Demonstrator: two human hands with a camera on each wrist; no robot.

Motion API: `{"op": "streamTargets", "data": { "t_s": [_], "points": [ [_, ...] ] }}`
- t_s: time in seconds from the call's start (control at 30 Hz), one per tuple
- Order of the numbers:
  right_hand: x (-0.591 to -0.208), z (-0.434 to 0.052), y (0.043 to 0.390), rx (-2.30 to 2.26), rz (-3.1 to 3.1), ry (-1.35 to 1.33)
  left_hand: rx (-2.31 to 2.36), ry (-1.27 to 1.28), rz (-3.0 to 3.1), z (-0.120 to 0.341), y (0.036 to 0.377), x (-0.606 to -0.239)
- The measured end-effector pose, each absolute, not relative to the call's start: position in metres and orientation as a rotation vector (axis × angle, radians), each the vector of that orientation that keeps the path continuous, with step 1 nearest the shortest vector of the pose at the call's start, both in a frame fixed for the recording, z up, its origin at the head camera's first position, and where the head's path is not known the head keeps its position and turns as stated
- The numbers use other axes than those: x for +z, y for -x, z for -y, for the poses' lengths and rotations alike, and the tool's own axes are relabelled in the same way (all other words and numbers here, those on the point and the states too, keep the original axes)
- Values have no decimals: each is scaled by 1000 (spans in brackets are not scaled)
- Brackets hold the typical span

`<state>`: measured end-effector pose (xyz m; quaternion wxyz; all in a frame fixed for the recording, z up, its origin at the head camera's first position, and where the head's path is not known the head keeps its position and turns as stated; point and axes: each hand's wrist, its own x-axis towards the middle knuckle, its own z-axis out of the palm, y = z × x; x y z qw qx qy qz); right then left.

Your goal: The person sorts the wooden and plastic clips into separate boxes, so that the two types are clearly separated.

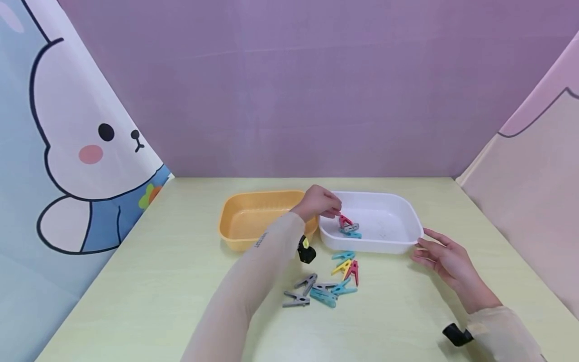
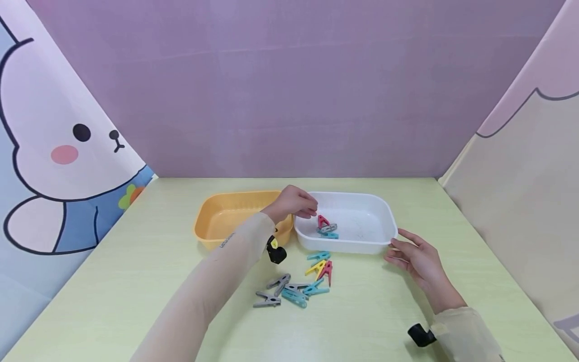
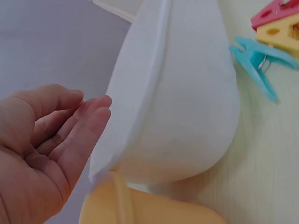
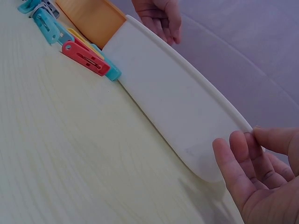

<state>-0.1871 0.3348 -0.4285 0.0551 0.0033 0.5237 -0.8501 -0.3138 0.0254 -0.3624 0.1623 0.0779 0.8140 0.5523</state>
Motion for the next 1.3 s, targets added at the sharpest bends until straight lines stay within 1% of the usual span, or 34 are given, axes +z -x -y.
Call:
{"op": "streamTargets", "data": {
  "t_s": [0.37,0.77,1.3],
  "points": [
    [-429,-334,187,-2583,-1589,-7,1607,-384,-2235,-6,291,-350],
    [-428,-334,187,-2590,-1565,1,1538,-477,-2194,16,261,-346],
    [-429,-331,181,-2596,-1570,3,1496,-576,-2096,60,225,-371]
  ]
}}
